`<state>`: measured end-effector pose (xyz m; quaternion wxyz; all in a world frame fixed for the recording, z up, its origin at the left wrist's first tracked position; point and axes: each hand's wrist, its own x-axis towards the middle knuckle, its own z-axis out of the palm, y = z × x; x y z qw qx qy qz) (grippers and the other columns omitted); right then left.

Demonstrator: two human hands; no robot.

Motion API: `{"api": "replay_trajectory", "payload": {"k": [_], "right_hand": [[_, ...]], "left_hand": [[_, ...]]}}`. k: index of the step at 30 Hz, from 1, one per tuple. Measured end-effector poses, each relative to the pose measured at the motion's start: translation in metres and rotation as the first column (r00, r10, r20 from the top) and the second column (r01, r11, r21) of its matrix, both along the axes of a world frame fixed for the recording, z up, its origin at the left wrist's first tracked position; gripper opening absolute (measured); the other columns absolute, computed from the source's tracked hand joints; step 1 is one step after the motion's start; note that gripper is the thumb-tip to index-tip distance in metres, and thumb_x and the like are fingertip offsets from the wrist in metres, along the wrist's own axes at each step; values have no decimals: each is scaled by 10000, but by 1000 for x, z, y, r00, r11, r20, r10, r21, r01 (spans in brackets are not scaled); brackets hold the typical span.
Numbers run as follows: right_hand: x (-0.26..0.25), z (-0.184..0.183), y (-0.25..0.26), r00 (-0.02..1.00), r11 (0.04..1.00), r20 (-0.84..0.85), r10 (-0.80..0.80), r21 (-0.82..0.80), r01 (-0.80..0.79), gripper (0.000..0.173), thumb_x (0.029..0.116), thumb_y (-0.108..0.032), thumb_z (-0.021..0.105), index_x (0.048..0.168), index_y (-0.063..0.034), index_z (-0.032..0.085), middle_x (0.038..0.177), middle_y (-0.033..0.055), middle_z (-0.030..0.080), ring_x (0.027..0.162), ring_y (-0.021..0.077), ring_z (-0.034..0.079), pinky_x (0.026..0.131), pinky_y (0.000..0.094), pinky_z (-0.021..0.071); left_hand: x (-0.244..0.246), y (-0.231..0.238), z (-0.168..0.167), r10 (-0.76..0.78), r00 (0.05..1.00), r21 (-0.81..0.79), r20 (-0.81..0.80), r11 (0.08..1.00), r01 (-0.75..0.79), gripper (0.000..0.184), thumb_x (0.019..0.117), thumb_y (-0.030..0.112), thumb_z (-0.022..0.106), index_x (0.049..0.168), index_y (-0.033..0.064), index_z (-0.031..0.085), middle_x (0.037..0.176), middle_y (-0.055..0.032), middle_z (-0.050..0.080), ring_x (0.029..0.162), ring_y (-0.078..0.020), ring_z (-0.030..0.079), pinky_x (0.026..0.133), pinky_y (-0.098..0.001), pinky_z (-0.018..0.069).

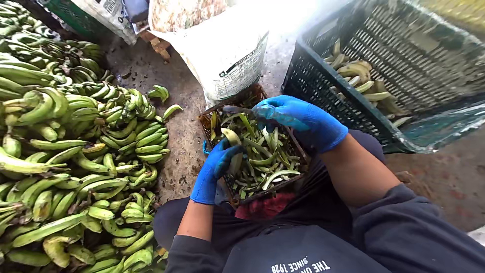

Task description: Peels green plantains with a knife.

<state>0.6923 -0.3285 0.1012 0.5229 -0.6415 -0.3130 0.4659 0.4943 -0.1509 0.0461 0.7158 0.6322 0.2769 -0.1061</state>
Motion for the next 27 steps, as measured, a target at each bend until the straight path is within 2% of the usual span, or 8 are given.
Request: {"api": "replay_trajectory", "payload": {"k": [3, 6, 10, 12, 15, 20, 23, 27], "right_hand": [[-5, 8, 1, 987, 990, -133, 85, 122, -69, 425, 1102, -341, 352, 1158, -72, 676, 900, 74, 721, 707, 146, 682, 614, 273, 581], [-11, 7, 8, 978, 995, -199, 64, 86, -48, 445, 1111, -359, 320, 1154, -81, 665, 888, 77, 721, 687, 152, 686, 589, 272, 578], [-20, 20, 12, 962, 998, -267, 49, 40, -40, 453, 1119, -395, 296, 1134, -103, 642, 861, 67, 705, 647, 143, 677, 552, 263, 576], [-23, 15, 15, 952, 999, -303, 44, -6, -48, 532, 1118, -445, 251, 1113, -90, 649, 841, 85, 704, 636, 162, 678, 536, 278, 573], [-25, 8, 13, 966, 988, -240, 97, 141, -64, 551, 1102, -458, 226, 1127, -106, 649, 831, 74, 713, 632, 147, 672, 534, 271, 568], [-1, -13, 18, 984, 855, -98, -146, 488, 175, 457, 1072, -436, 432, 1366, -119, 579, 1064, 63, 724, 902, 171, 708, 811, 338, 610], [-2, -15, 22, 935, 850, 60, -351, 439, 291, 398, 1054, -307, 511, 1419, -152, 550, 1141, 18, 691, 943, 120, 685, 846, 299, 587], [-2, -29, 33, 869, 840, 205, -450, 428, 334, 418, 1030, -287, 555, 1409, -113, 564, 1202, 28, 672, 951, 96, 675, 849, 297, 586]], "left_hand": [[-1, 10, 13, 149, 967, -198, 206, 974, -108, 608, 947, 163, 637, 1513, 181, 416, 1032, -168, 687, 768, -225, 695, 671, -349, 607], [-1, 10, 18, 226, 895, -295, 384, 949, -113, 631, 981, 244, 523, 1567, 209, 295, 1066, -141, 685, 780, -184, 677, 680, -312, 581], [4, 2, 26, 417, 743, -528, 524, 843, -100, 541, 975, 356, 572, 1469, 192, 424, 1176, -145, 677, 835, -222, 706, 693, -342, 605], [7, -2, 26, 475, 712, -571, 517, 811, -126, 480, 975, 386, 582, 1393, 160, 508, 1052, -136, 686, 750, -213, 705, 627, -339, 613], [13, -1, 29, 452, 758, -453, 470, 861, -232, 388, 1020, 334, 495, 1360, 151, 463, 956, -124, 682, 730, -192, 691, 642, -323, 601], [11, 2, 39, 433, 755, -399, 493, 883, -246, 497, 1025, 175, 454, 1510, 249, 373, 1250, -120, 638, 1026, -263, 693, 866, -438, 597], [10, 0, 45, 441, 734, -354, 517, 890, -286, 486, 974, 148, 541, 1451, 189, 457, 1167, -141, 674, 930, -244, 711, 807, -403, 610], [14, 1, 44, 504, 720, -459, 476, 841, -286, 389, 1086, 319, 375, 1425, 198, 522, 1048, -62, 664, 718, -98, 634, 625, -226, 558]]}}
